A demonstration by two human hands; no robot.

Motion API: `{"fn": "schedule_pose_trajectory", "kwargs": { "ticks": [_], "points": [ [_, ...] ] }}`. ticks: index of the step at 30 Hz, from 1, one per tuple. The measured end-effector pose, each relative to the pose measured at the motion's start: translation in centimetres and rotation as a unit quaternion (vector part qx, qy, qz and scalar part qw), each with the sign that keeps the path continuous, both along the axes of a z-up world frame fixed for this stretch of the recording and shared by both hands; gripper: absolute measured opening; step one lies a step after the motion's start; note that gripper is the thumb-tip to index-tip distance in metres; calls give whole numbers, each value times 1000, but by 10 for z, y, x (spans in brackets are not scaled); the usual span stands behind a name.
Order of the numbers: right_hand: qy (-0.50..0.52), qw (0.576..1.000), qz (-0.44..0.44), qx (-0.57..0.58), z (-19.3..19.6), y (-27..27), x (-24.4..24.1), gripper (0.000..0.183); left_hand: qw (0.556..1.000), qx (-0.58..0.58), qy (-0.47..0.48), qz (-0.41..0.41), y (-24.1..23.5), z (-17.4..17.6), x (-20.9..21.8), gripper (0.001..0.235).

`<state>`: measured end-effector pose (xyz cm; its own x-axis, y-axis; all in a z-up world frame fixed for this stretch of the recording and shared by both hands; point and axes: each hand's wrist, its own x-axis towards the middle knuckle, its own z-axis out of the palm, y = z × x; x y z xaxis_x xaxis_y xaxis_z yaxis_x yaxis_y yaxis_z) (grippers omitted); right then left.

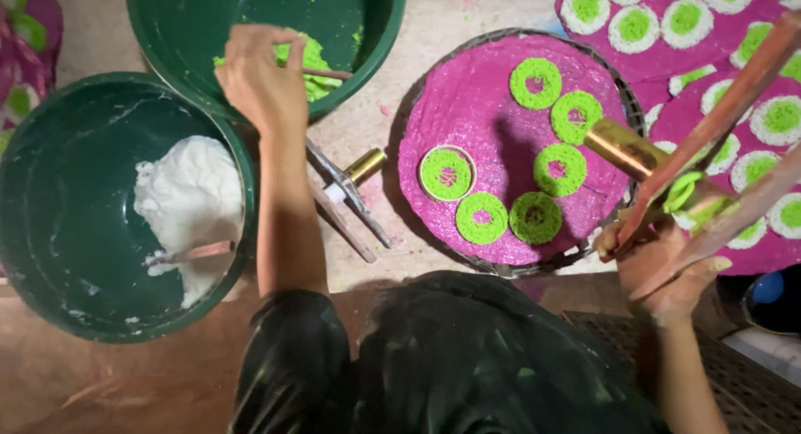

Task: The person uses a handheld mold to press green dough into ring patterns on pink bases and refills the mold from plastic buckets containing green and white dough.

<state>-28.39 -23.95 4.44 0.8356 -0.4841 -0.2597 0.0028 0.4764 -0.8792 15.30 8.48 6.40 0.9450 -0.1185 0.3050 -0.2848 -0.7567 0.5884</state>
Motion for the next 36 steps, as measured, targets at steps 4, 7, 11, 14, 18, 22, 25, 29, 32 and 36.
{"fn": "schedule_pose_trajectory", "kwargs": {
  "ticks": [4, 7, 11, 14, 18, 22, 25, 29, 32, 36],
  "points": [
    [-31, 1000, -2, 3, -7, 3, -3, 104, 995, 80, 47, -25, 19, -8, 7, 29],
    [-29, 999, -19, -9, -11, 6, -3, 103, 994, 58, -21, -89, 9, -17, -17, 45],
    [-20, 999, -27, 5, -15, 5, -2, 108, 927, -19, 136, -350, -29, -29, -98, 77],
    [-48, 998, -19, 21, -17, 3, -2, 104, 882, 90, 235, -398, -57, -32, -135, 121],
    [-59, 998, -21, 29, -21, 1, -4, 99, 878, 100, 183, -430, -68, -32, -146, 121],
    [-55, 997, -35, 33, -27, -4, -9, 96, 873, 82, 234, -419, -69, -34, -139, 121],
    [-64, 997, -40, 32, -36, -7, -18, 94, 880, 54, 207, -424, -85, -40, -138, 118],
    [-74, 996, -45, 36, -49, -13, -27, 95, 858, 27, 159, -487, -131, -49, -145, 123],
    [-63, 996, -47, 36, -54, -13, -43, 100, 857, 64, 163, -485, -152, -60, -152, 124],
    [25, 995, -94, 1, -52, -14, -60, 110, 854, 88, 172, -484, -161, -73, -154, 114]
  ]
}}
